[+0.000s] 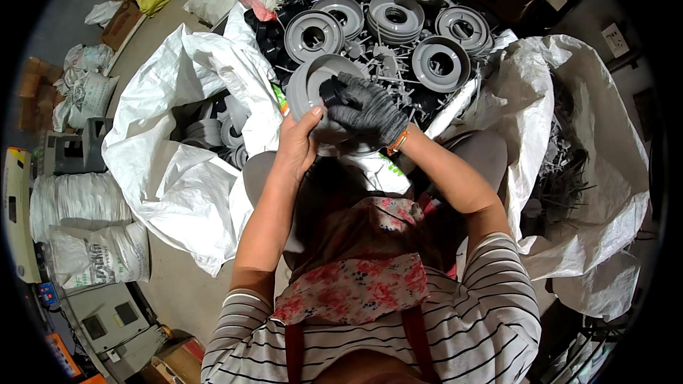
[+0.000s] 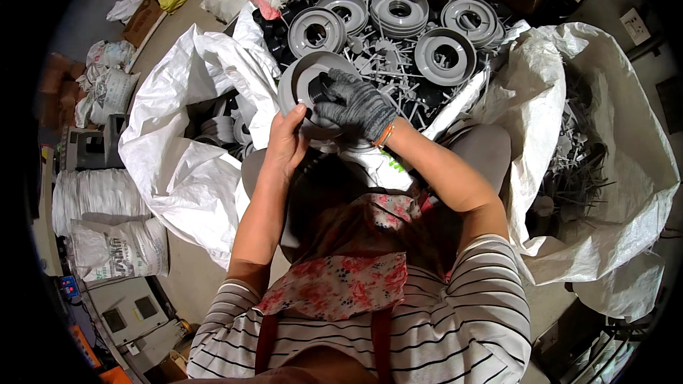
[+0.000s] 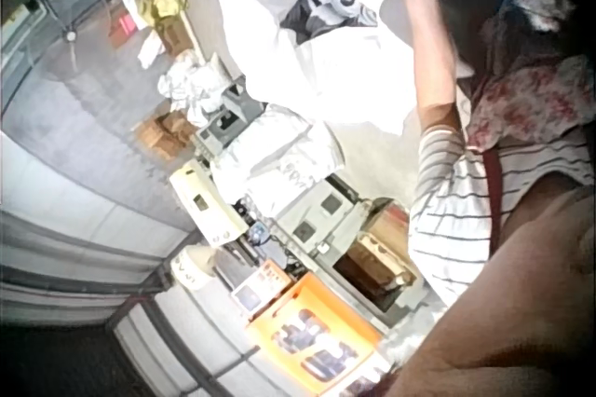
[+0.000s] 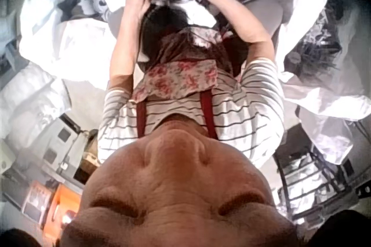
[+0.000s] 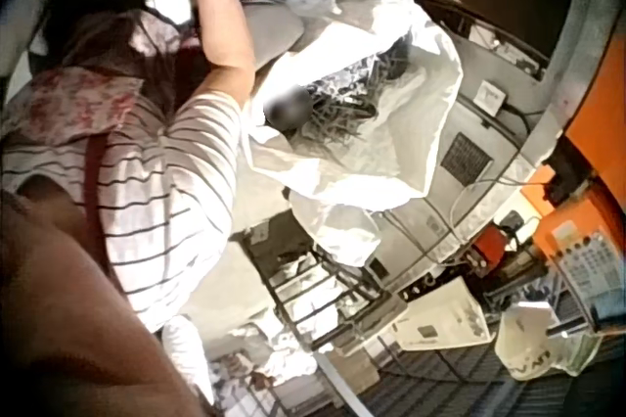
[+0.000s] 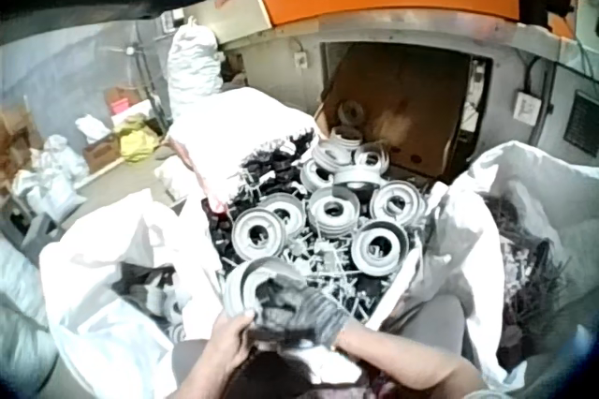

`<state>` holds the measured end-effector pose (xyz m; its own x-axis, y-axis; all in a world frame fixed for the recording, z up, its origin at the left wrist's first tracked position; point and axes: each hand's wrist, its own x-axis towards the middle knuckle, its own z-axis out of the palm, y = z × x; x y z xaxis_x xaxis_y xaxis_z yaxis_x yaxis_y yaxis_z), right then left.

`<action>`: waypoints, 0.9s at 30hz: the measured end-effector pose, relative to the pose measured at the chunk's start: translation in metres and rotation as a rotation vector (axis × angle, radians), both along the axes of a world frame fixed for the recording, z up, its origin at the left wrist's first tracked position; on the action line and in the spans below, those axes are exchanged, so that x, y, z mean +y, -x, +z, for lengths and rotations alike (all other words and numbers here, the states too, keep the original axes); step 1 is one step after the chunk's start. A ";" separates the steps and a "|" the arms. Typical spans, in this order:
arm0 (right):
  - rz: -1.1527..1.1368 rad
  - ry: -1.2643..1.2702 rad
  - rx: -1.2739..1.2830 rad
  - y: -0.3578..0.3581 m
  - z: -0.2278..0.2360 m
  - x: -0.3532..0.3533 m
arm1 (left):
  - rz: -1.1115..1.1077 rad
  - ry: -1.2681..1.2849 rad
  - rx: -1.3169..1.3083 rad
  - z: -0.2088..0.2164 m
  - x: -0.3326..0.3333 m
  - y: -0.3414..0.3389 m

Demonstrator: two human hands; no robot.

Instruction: The person sits on the floor and sorts grey circular plastic parts from a large white sack filled with mixed plastic waste. They pick up individual parts, inspect them, and place them into a separate white sack to their left.

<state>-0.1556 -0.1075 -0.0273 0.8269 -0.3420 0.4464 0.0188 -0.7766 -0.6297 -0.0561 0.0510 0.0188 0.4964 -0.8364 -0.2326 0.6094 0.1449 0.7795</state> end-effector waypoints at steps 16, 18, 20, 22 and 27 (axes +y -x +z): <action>0.049 0.109 0.100 0.013 0.052 0.023 | -0.125 -0.025 -0.190 0.008 0.013 -0.004; 0.076 0.036 0.062 0.013 0.052 0.022 | -0.114 -0.076 -0.305 0.003 0.015 -0.004; 0.059 -0.016 0.067 0.012 0.046 0.019 | -0.087 -0.087 -0.400 0.003 0.013 0.004; 0.018 -0.310 0.072 0.006 0.034 0.015 | -0.107 -0.205 -0.573 0.012 0.012 0.010; 0.354 -1.498 0.031 0.004 0.022 0.017 | -0.125 -0.221 -1.190 0.023 0.020 0.018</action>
